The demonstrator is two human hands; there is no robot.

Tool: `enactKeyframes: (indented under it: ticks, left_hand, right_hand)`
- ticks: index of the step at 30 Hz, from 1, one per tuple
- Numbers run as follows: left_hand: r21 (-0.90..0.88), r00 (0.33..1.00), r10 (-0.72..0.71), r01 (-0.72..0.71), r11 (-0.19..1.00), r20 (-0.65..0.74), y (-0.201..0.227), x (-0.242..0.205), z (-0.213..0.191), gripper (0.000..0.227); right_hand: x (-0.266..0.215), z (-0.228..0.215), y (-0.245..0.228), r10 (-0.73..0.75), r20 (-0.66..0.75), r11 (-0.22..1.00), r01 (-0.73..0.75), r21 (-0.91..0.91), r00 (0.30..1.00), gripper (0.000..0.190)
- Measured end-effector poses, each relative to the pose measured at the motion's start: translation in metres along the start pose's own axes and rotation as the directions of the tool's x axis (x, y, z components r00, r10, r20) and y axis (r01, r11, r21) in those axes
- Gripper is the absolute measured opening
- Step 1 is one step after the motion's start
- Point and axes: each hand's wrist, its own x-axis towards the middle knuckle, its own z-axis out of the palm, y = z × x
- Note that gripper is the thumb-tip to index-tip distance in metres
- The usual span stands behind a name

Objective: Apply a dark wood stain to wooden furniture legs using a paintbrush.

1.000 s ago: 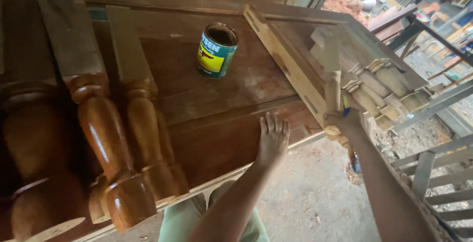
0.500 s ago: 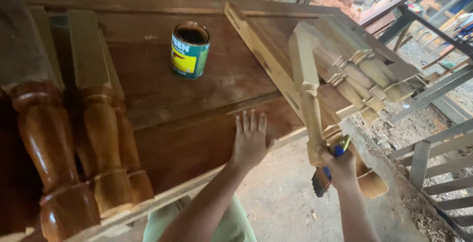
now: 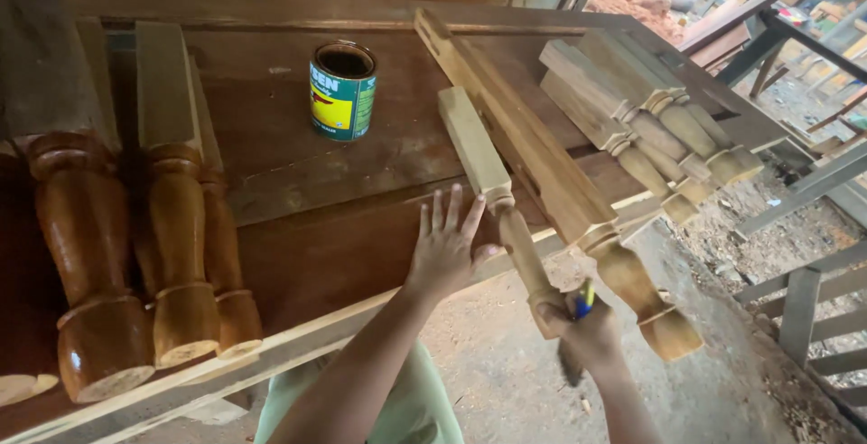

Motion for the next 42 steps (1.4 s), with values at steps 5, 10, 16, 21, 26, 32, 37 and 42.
enactKeyframes:
  ticks: [5,10,16,21,26,32,37,42]
  left_hand:
    - [-0.017,0.996,0.027,-0.028,0.999,-0.082,-0.005,-0.002,0.009,0.083]
    - [-0.083,0.998,-0.033,0.028,0.996,-0.060,-0.010,0.003,0.003,0.071]
    - [-0.031,0.998,0.050,-0.052,0.998,-0.047,-0.007,-0.001,0.000,0.071]
    - [-0.029,0.999,0.033,-0.033,0.999,-0.010,-0.001,0.002,0.002,0.077]
    - [-0.042,0.999,-0.001,0.002,0.999,0.038,0.003,0.006,-0.006,0.076]
    - [-0.131,0.999,-0.002,0.008,0.991,0.050,0.001,0.004,0.003,0.077]
    - [-0.173,0.997,-0.013,0.026,0.985,0.079,0.004,0.004,-0.006,0.079]
    - [-0.116,0.996,-0.010,0.021,0.993,0.089,0.003,0.003,0.005,0.082]
  right_hand:
    - [-0.018,-0.008,-0.047,-0.230,-0.008,0.884,0.205,-0.420,0.973,0.049]
    - [-0.042,-0.009,-0.081,-0.611,0.087,0.629,0.549,-0.551,0.787,0.039]
    - [-0.017,-0.040,-0.101,-0.409,0.323,0.564,0.514,-0.647,0.854,0.048]
    - [0.045,-0.092,-0.183,-0.570,0.345,0.481,0.643,-0.596,0.746,0.028]
    - [0.123,-0.096,-0.298,-0.691,0.259,0.492,0.702,-0.516,0.675,0.044]
    - [0.201,-0.002,-0.372,-0.636,0.070,0.745,0.588,0.315,0.769,0.024]
    - [0.288,0.108,-0.375,-0.645,-0.021,0.620,0.539,0.570,0.764,0.022]
    - [0.296,0.162,-0.394,-0.608,0.016,0.631,0.470,0.617,0.794,0.023]
